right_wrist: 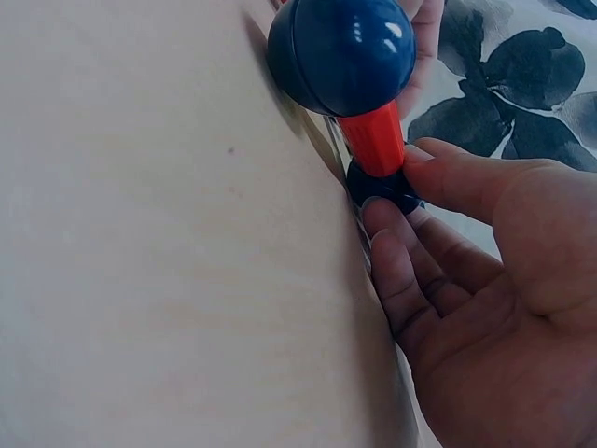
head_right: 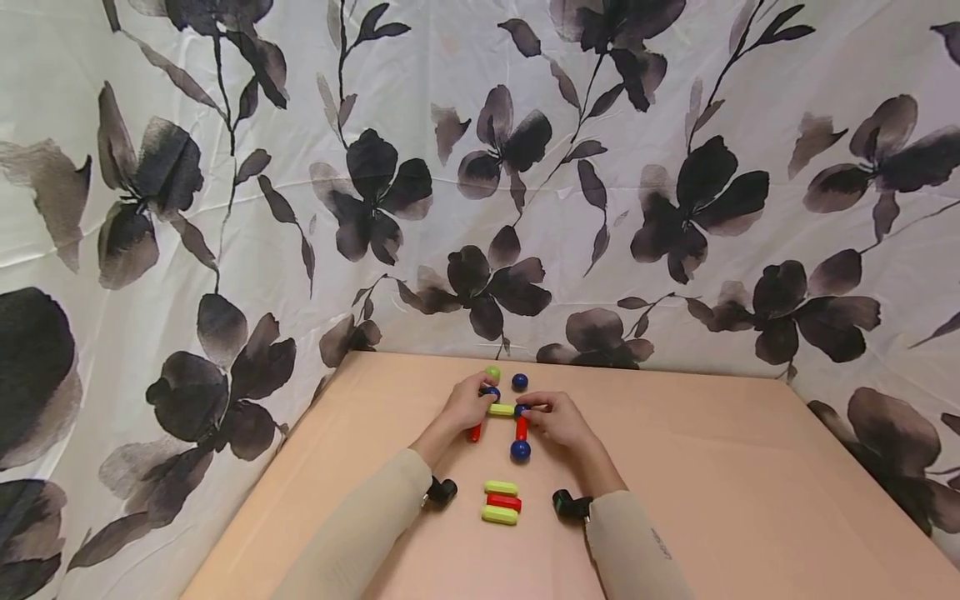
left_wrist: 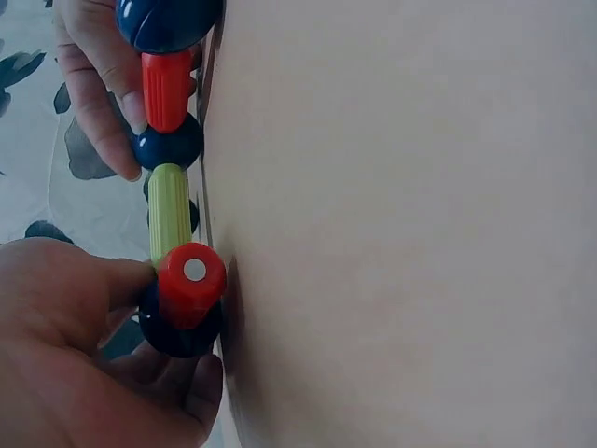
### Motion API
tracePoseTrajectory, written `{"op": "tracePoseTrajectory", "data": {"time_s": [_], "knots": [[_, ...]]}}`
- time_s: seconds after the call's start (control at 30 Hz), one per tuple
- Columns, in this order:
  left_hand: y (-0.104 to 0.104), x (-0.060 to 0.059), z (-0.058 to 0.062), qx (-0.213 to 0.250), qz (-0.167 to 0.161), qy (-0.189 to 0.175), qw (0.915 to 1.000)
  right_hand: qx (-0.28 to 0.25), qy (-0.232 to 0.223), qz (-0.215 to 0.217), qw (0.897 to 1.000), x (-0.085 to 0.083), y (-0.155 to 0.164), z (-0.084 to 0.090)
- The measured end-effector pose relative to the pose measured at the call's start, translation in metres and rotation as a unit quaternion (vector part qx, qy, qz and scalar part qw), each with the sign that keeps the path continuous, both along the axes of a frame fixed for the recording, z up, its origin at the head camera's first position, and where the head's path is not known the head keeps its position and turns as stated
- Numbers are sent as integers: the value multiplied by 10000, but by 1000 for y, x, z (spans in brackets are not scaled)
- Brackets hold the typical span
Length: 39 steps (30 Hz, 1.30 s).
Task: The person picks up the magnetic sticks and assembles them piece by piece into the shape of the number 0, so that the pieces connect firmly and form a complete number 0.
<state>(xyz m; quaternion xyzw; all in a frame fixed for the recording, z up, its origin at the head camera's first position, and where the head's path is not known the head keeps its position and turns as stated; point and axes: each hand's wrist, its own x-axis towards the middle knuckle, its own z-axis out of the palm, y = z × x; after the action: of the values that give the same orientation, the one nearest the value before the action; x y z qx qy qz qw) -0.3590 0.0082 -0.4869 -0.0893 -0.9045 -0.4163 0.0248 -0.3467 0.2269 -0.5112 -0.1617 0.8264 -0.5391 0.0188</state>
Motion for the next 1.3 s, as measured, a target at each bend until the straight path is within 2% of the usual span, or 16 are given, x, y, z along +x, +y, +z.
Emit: {"op": "tracePoseTrajectory", "data": {"time_s": [0.17, 0.3, 0.5, 0.7, 0.83, 0.9, 1.1, 1.3], "knots": [[-2, 1, -4, 131, -30, 247, 9996, 39, -59, -51, 10000, 2, -1, -4], [-8, 1, -6, 604, -145, 314, 9976, 27, -40, -70, 10000, 4, 0, -4], [-27, 7, -2, 1148, -668, 453, 9901, 80, 11, -44, 10000, 5, -1, -5], [-50, 17, 1, 1204, -1168, 487, 9846, 56, 14, -34, 10000, 5, -2, -5], [-62, 23, 3, 1083, -1453, 304, 9830, 25, 5, -33, 10000, 3, -2, -6], [-66, 25, 4, 1114, -1686, 131, 9793, 17, -13, -73, 10000, 3, -1, -7], [-75, 28, 10, 1222, -2452, -429, 9608, 39, 50, -60, 10000, 1, -1, -8], [-83, 30, 15, 883, -3098, -970, 9417, 53, 29, -145, 9999, 3, -1, -5]]}}
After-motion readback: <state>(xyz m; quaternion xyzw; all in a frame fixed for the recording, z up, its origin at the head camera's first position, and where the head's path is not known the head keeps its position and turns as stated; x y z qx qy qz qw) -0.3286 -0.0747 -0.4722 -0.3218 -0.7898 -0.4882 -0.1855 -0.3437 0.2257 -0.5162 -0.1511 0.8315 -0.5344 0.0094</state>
